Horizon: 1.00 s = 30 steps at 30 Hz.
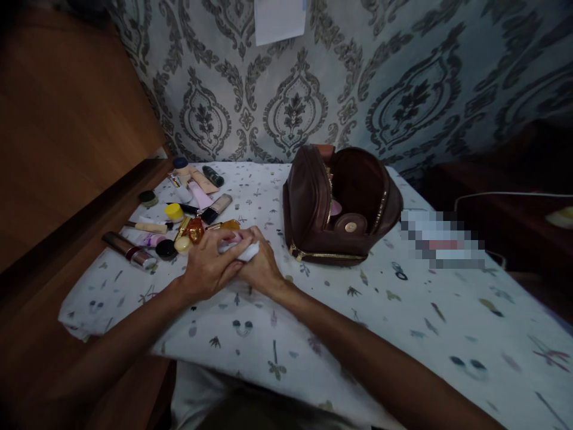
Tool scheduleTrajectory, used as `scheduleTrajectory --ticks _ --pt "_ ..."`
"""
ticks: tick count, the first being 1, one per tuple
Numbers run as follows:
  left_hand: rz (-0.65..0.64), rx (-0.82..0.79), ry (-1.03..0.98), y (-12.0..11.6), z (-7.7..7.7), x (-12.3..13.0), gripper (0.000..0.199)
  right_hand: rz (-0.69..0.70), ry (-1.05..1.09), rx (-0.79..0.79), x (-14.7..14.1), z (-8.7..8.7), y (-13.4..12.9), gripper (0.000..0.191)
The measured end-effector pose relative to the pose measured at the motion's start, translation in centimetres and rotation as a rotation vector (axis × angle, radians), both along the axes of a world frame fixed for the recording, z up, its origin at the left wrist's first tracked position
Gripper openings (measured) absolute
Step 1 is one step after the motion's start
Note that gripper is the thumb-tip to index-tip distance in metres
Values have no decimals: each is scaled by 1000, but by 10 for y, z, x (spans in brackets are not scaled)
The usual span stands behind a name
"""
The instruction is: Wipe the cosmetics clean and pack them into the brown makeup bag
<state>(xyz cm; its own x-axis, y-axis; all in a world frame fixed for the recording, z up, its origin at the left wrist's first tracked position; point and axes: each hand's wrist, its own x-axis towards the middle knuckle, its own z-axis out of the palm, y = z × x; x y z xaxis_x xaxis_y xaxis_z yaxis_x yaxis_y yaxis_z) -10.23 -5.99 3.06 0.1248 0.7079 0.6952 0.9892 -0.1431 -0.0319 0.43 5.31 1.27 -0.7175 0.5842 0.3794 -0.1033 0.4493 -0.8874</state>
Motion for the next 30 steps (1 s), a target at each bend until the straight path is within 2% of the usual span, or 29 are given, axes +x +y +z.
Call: scheduleTrajectory --ticks 4,6,10,13,15,18,24,30 --pt "58 84 -52 1 1 -4 39 165 137 -409 -5 6 4 34" --pt "86 115 -122 1 2 -8 42 255 158 -628 -8 8 1 30" --pt "80 59 -289 1 0 -17 62 366 175 -915 -7 12 -4 29" --pt "64 39 -334 4 -9 -22 81 432 165 -985 -5 16 -7 36" --pt "84 43 -350 5 -15 -23 85 480 138 -985 -4 17 -8 39" --pt "100 -1 -402 4 -18 -23 79 512 106 -981 -4 15 -10 41" --pt "69 -72 -487 -1 -10 -28 60 463 107 -1053 -3 13 -10 37" --pt "39 -60 -420 -2 -5 -26 48 450 118 -1127 -3 13 -7 35"
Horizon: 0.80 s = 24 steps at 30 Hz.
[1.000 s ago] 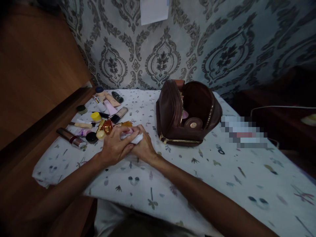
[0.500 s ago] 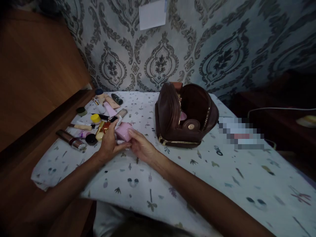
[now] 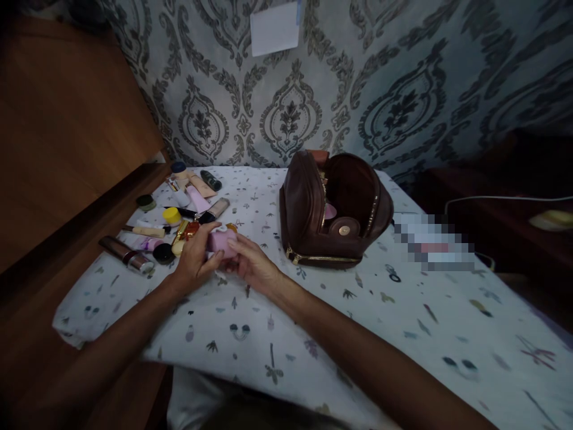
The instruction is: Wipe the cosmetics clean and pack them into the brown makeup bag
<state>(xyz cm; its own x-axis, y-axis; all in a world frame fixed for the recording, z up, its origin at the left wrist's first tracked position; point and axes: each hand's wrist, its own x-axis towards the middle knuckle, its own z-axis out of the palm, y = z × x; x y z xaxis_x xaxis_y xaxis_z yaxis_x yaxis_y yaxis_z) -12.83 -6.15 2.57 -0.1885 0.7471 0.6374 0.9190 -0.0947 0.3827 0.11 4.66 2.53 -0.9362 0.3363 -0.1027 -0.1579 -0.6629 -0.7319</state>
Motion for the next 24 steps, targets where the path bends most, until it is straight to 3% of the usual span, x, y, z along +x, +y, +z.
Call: scheduleTrajectory --ticks 5,9,14,18,21,24 --pt "-29 90 185 1 6 2 40 68 -72 -180 -3 -5 0 29" --pt "-22 127 276 1 7 1 38 129 -103 -273 -4 -5 -1 37" --pt "31 145 240 -1 8 1 30 139 -146 -200 -5 -7 0 49" --pt "66 145 183 -1 11 1 27 139 -153 -113 -4 -9 -1 48" --pt "58 138 76 -1 18 1 34 75 -114 -28 -3 -7 -5 40" --pt "101 151 -89 -7 31 -4 38 11 -88 -1 0 -2 -8 44"
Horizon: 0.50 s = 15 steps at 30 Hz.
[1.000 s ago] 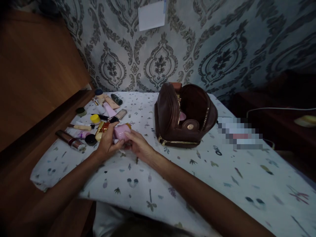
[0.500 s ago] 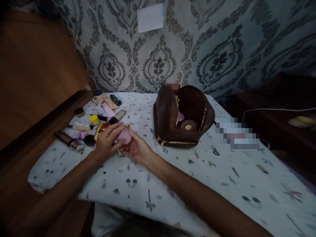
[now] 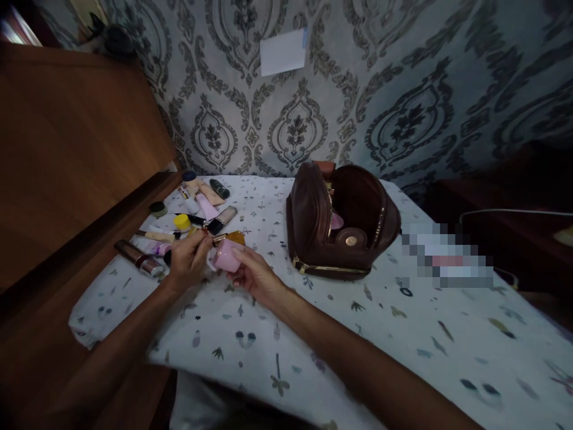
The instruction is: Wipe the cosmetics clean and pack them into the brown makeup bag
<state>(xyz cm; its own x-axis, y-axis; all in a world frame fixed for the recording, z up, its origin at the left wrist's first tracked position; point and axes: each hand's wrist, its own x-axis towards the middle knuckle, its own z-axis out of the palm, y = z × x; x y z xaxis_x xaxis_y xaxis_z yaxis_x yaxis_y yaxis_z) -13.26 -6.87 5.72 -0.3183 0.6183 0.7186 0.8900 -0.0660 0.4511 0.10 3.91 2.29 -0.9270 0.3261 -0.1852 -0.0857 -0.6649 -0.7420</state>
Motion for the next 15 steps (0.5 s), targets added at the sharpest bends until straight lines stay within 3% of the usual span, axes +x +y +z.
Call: scheduleTrajectory --ticks 4,10,13,15 --pt "233 158 -150 -27 22 -25 44 -73 12 -13 4 6 4 46" --pt "588 154 -259 -77 39 -90 53 -143 53 44 3 9 13 45" --pt "644 216 -341 -79 38 -125 52 -146 39 32 1 8 12 48" --pt "655 264 -279 -69 37 -146 50 -143 32 27 1 8 9 49"
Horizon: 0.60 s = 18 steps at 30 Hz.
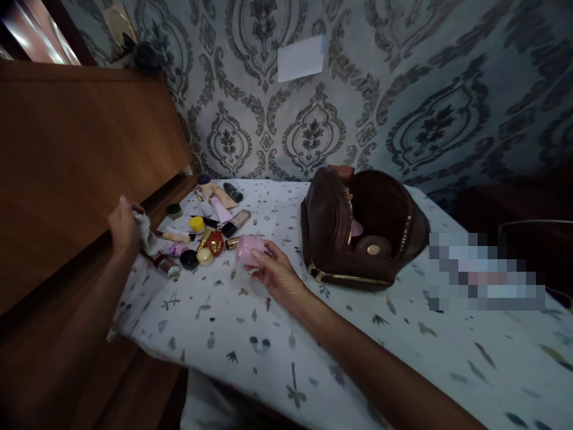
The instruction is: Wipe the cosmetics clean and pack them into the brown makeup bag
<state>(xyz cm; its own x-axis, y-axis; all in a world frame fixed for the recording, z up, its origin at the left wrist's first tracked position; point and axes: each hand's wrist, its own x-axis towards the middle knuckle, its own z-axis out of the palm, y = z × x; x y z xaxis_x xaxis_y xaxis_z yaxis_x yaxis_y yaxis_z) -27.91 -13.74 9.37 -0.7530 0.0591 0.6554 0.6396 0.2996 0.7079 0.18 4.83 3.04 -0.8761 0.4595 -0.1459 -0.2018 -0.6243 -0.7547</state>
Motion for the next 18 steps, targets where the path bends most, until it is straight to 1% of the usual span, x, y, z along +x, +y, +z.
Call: scheduleTrajectory --ticks 2,4,6,8,9,12,14,18 --pt "-8 -3 49 16 0 -21 44 0 -6 -1 0 0 -2 50" --pt "-14 -43 78 35 1 -40 35 -6 -14 -3 1 0 -2 50" --pt "24 -131 92 54 3 -58 24 -13 -20 -5 1 -1 -1 50" --pt "47 -165 80 71 6 -76 12 -13 -19 -5 1 -1 1 50" --pt "52 -170 66 77 8 -84 10 -11 -16 -3 1 -2 2 50" --pt "50 -206 26 91 7 -102 30 -12 -1 12 2 -3 5 46" --pt "43 -253 10 96 2 -109 38 -17 5 22 2 -3 6 42" --pt "6 -381 11 101 -13 -107 34 -45 6 80 4 -3 8 44"
